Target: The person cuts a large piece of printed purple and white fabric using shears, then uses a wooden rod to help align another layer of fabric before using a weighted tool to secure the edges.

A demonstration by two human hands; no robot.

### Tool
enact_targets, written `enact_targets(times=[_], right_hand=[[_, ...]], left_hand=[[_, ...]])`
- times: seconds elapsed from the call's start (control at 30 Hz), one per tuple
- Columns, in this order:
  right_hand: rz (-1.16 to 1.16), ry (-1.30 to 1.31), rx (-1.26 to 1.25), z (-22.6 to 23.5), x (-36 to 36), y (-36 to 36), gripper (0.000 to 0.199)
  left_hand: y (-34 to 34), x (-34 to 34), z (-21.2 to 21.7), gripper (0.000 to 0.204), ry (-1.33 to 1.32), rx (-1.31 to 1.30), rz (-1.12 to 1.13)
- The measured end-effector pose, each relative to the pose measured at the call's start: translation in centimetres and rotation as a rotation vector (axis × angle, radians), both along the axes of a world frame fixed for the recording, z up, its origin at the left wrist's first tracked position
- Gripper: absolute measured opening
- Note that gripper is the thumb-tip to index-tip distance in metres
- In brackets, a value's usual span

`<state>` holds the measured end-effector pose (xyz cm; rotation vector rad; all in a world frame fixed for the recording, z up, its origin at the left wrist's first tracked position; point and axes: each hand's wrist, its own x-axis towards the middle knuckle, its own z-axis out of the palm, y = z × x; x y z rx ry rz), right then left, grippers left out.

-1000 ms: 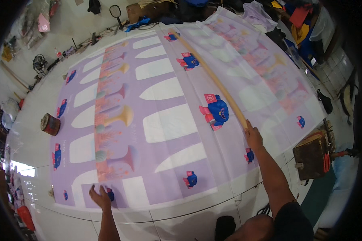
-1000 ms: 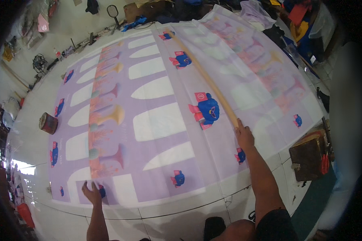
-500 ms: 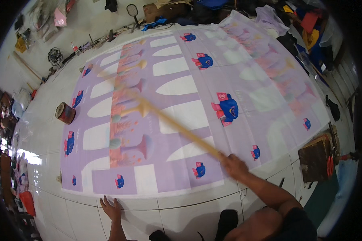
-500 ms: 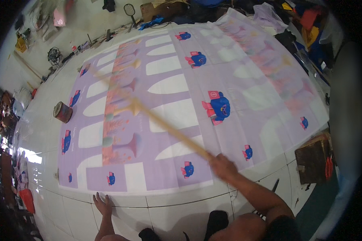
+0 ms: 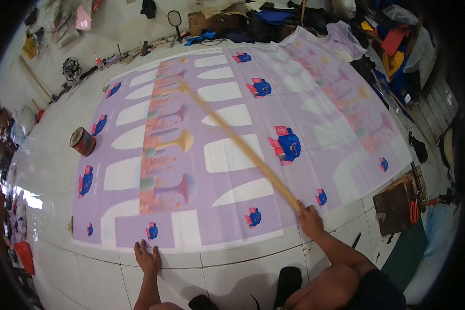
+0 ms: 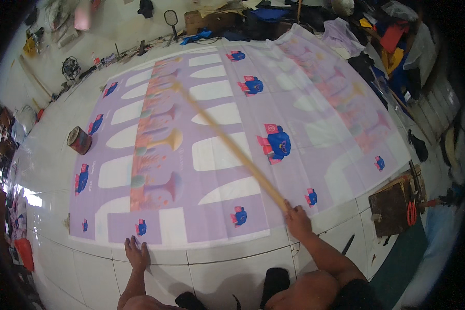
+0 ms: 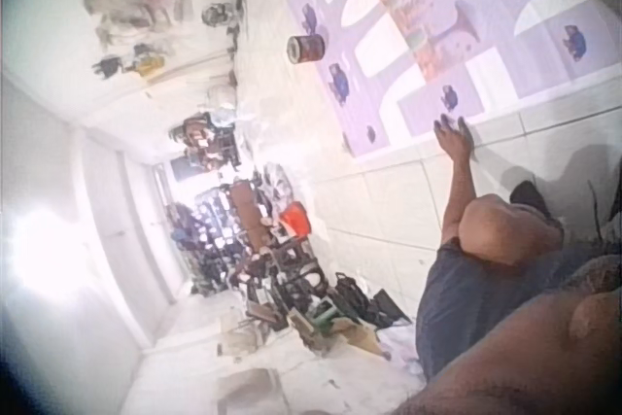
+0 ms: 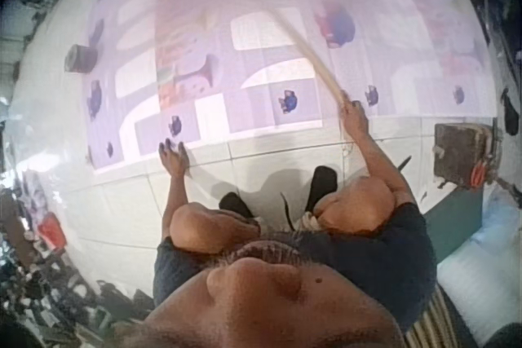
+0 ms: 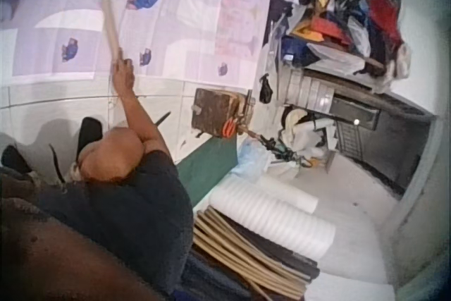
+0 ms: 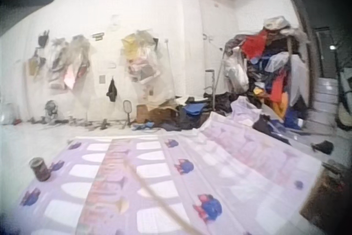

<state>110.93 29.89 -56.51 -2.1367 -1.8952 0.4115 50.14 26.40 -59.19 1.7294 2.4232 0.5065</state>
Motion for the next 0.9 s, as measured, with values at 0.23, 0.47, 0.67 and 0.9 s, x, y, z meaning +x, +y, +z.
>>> enact_targets(times=[0.23,0.47,0.67,0.9], right_hand=[[-0.314,-0.019,-0.017,-2.5,8.5,1.0,0.051],[-0.220,0.066,0.131,-0.4,6.8,5.9,0.053],[0.148,0.045,0.130,3.3,-4.6,13.9,0.059],[0.387,-0.066,0.018,2.5,-16.8,24.5,0.051]], left_hand=[[-0.8,-2.5,-1.1,0.059,-0.235,0.239,0.255],[-0.3,-6.3,-0.5,0.062,-0.579,0.116,0.663],[-1.1,-4.7,-0.4,0.063,-0.056,0.116,0.408],[-0.6,-2.2,-1.8,0.064,0.033,0.074,0.378]])
